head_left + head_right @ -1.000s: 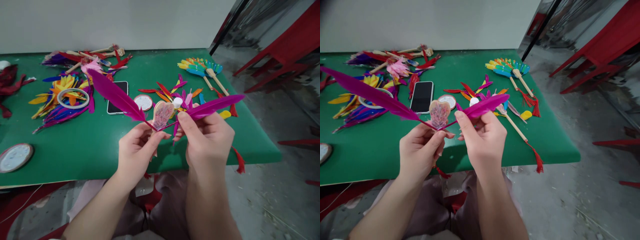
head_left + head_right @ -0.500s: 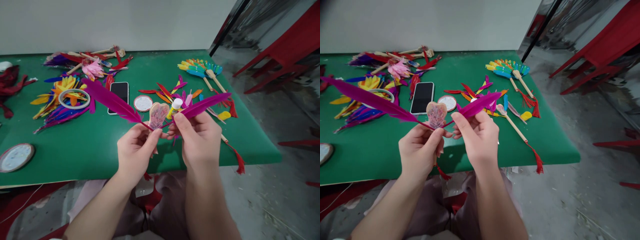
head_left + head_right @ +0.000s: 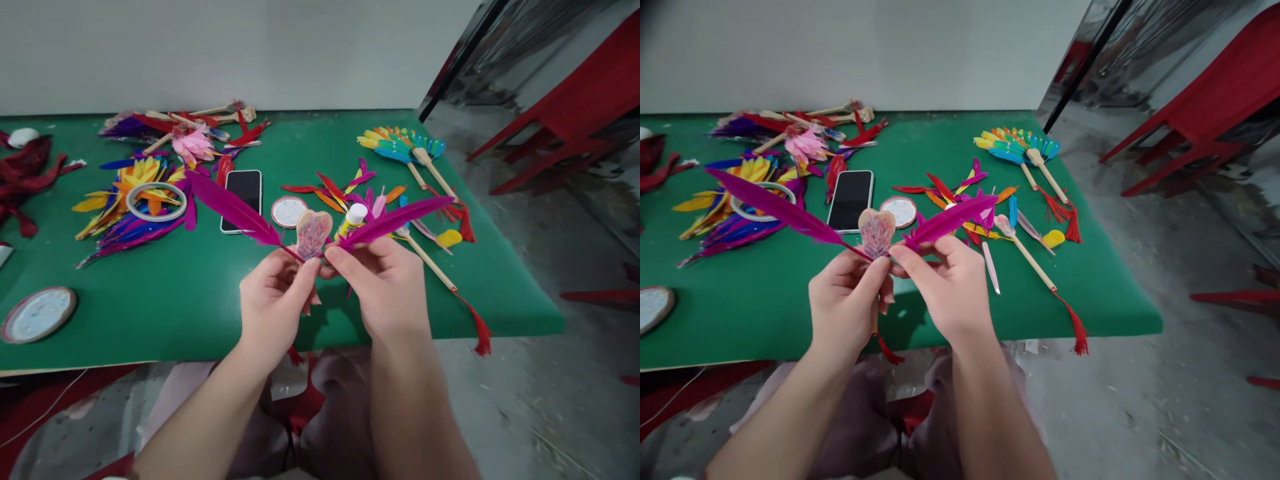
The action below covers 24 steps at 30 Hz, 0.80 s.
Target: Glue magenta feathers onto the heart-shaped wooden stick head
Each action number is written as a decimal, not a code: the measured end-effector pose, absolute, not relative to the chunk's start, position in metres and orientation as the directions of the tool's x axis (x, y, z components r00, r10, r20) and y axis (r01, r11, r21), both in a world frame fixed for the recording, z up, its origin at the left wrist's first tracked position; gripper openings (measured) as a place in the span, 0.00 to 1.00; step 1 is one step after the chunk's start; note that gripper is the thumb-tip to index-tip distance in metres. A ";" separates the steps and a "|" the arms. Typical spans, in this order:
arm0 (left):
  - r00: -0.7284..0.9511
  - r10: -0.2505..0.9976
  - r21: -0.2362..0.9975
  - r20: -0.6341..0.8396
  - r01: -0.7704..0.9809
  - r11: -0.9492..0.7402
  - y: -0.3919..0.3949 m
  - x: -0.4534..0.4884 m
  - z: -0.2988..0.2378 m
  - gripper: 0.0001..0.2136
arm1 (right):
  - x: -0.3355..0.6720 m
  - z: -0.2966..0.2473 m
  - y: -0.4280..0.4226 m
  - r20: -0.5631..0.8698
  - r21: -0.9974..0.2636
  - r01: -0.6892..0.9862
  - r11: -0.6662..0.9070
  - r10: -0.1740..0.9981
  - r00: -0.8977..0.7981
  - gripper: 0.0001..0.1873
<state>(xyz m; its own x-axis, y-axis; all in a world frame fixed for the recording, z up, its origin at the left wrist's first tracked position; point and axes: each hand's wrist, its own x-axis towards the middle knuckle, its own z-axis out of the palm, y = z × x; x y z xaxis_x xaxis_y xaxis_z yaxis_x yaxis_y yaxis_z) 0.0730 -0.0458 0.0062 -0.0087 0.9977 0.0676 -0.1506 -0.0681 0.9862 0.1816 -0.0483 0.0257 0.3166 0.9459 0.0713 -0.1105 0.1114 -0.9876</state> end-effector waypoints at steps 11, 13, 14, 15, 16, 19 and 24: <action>0.021 0.999 0.979 0.038 -0.203 -0.033 -0.043 0.074 0.003 0.11 | 0.181 0.026 -0.049 0.069 -0.995 -0.053 0.090 0.948 0.310 0.05; 0.022 0.999 0.978 0.039 -0.207 -0.034 -0.043 0.074 0.003 0.11 | 0.181 0.026 -0.050 0.083 -0.993 -0.052 0.104 0.947 0.309 0.05; 0.023 0.999 0.978 0.040 -0.206 -0.035 -0.043 0.074 0.004 0.11 | 0.181 0.026 -0.050 0.089 -0.992 -0.054 0.111 0.947 0.309 0.05; 0.023 0.999 0.978 0.041 -0.205 -0.036 -0.043 0.074 0.004 0.11 | 0.181 0.026 -0.050 0.093 -0.992 -0.055 0.115 0.946 0.310 0.05; 0.023 0.999 0.978 0.041 -0.203 -0.036 -0.043 0.074 0.004 0.11 | 0.181 0.026 -0.050 0.090 -0.992 -0.058 0.114 0.945 0.313 0.05; 0.043 0.998 0.978 0.035 -0.205 -0.025 -0.042 0.074 0.005 0.11 | 0.181 0.025 -0.049 0.063 -0.993 -0.075 0.092 0.943 0.327 0.06; 0.110 0.993 0.975 0.035 -0.222 -0.010 -0.040 0.071 0.008 0.09 | 0.183 0.025 -0.047 0.064 -0.993 -0.073 0.094 0.939 0.337 0.06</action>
<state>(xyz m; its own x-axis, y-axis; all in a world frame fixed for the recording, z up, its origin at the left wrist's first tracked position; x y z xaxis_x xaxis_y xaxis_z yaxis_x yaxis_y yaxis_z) 0.0708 -0.0402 0.0085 0.1105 0.9933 0.0352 -0.2215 -0.0099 0.9751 0.1829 -0.0475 0.0250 0.3374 0.9392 0.0639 -0.0734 0.0939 -0.9929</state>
